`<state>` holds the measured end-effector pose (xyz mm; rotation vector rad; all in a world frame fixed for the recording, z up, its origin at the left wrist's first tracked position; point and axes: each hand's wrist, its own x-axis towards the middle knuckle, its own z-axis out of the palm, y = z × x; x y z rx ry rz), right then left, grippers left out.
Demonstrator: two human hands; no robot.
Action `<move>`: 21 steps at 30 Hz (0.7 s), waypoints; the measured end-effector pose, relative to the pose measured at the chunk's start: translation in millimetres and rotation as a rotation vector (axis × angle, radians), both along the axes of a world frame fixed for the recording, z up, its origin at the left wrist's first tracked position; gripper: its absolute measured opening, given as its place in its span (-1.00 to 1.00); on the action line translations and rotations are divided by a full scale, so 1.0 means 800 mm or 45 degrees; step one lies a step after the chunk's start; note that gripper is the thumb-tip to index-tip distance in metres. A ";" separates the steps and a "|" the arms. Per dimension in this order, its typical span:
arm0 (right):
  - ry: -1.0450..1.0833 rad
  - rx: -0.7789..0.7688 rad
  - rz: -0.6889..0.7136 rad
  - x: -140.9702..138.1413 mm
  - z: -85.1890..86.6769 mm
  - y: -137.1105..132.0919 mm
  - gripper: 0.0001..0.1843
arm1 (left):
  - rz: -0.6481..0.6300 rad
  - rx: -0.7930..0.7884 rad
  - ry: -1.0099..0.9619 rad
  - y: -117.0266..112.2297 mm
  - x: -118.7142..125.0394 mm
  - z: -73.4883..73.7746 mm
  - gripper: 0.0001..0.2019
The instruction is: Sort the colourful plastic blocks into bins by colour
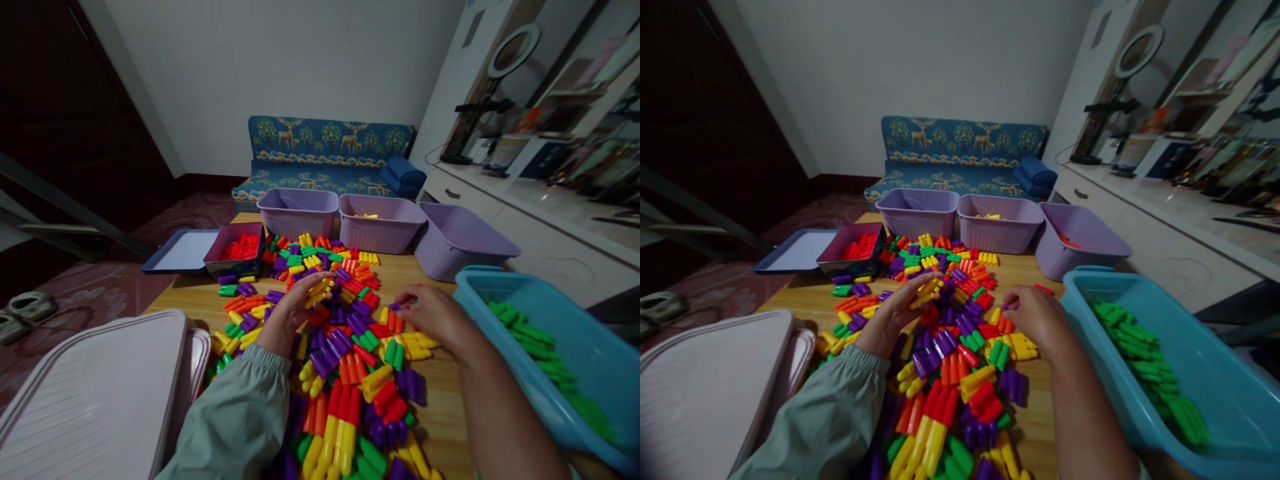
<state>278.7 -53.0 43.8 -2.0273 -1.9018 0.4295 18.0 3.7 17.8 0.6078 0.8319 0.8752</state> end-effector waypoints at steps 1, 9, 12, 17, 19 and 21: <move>-0.135 -0.075 0.004 0.006 0.002 -0.006 -0.79 | 0.007 -0.019 -0.004 0.001 0.000 0.000 -0.78; -0.453 -0.305 0.090 0.003 -0.006 -0.061 -0.40 | 0.021 -0.038 -0.038 0.004 -0.004 -0.004 -0.73; -0.411 -0.220 0.069 0.010 -0.025 -0.064 -0.39 | 0.036 -0.050 -0.047 0.005 -0.007 -0.002 -0.68; -0.421 -0.130 0.037 0.007 -0.040 -0.030 -0.58 | -0.002 -0.036 -0.055 0.005 -0.007 -0.003 -0.66; -0.439 -0.096 0.007 -0.001 -0.039 -0.009 -0.67 | -0.037 -0.013 -0.082 0.004 -0.007 -0.005 -0.65; -0.436 -0.099 -0.061 -0.009 -0.037 0.011 -0.69 | -0.069 0.018 -0.108 0.004 -0.008 -0.007 -0.62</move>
